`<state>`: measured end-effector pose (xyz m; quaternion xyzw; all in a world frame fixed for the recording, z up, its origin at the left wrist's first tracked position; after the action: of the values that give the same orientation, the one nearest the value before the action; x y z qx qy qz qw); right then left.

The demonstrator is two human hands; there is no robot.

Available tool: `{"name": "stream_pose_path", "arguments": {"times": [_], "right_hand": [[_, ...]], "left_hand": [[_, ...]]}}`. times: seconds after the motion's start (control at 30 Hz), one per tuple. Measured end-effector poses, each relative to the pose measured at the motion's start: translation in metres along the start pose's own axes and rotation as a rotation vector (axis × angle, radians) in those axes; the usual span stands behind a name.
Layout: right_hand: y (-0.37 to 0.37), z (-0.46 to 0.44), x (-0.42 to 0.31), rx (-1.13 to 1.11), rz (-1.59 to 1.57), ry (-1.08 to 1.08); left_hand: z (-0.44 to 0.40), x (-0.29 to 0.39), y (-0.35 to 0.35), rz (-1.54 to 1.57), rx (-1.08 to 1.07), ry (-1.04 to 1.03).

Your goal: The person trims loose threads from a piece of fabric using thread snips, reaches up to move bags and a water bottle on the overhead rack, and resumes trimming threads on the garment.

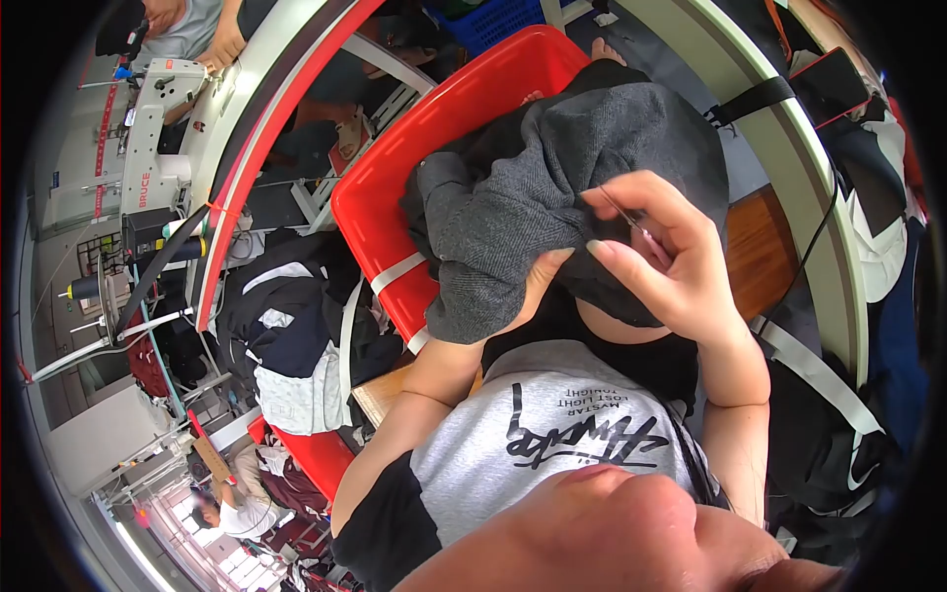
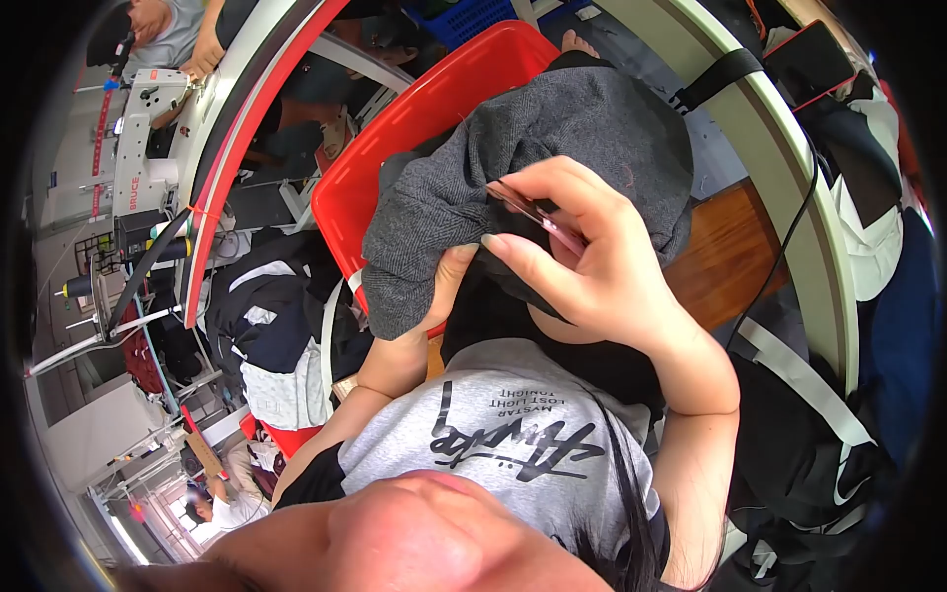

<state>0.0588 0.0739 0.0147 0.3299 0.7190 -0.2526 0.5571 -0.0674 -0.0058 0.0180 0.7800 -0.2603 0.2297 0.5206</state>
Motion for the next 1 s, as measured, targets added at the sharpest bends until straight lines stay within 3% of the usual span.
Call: {"name": "stream_pose_path", "arguments": {"times": [0.37,0.53,0.73,0.83,0.9,0.93,1.0], "right_hand": [[-0.014,-0.036,0.006,-0.338,0.262,-0.308],[-0.019,-0.033,0.000,-0.165,0.351,-0.019],[-0.013,-0.017,0.001,0.068,0.356,0.060],[-0.012,-0.014,-0.002,0.107,0.345,0.098],[-0.009,-0.016,0.005,0.010,0.279,-0.049],[-0.005,-0.013,0.022,-0.017,0.074,-0.296],[-0.003,-0.013,0.030,-0.090,0.009,-0.397]], "left_hand": [[0.000,0.007,-0.004,-0.174,-0.091,-0.060],[0.001,-0.003,-0.001,-0.303,0.007,0.003],[0.004,-0.003,-0.004,-0.290,0.033,0.026],[0.007,0.006,-0.004,-0.262,0.028,-0.109],[0.006,-0.001,0.001,-0.044,0.045,0.017],[0.006,-0.004,0.002,0.064,0.054,0.081],[0.015,-0.021,-0.007,0.492,0.072,0.422]]}}
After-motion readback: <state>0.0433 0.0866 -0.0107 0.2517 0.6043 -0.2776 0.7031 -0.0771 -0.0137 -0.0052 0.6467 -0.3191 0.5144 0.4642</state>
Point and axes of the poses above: each hand's wrist, its own z-axis away from the middle knuckle, its own y-axis out of the back of the hand, x = y × z, the point moved 9 cm from there along -z, towards the middle knuckle, and after that the axes turned 6 degrees about -z, right-handed, at the moved point
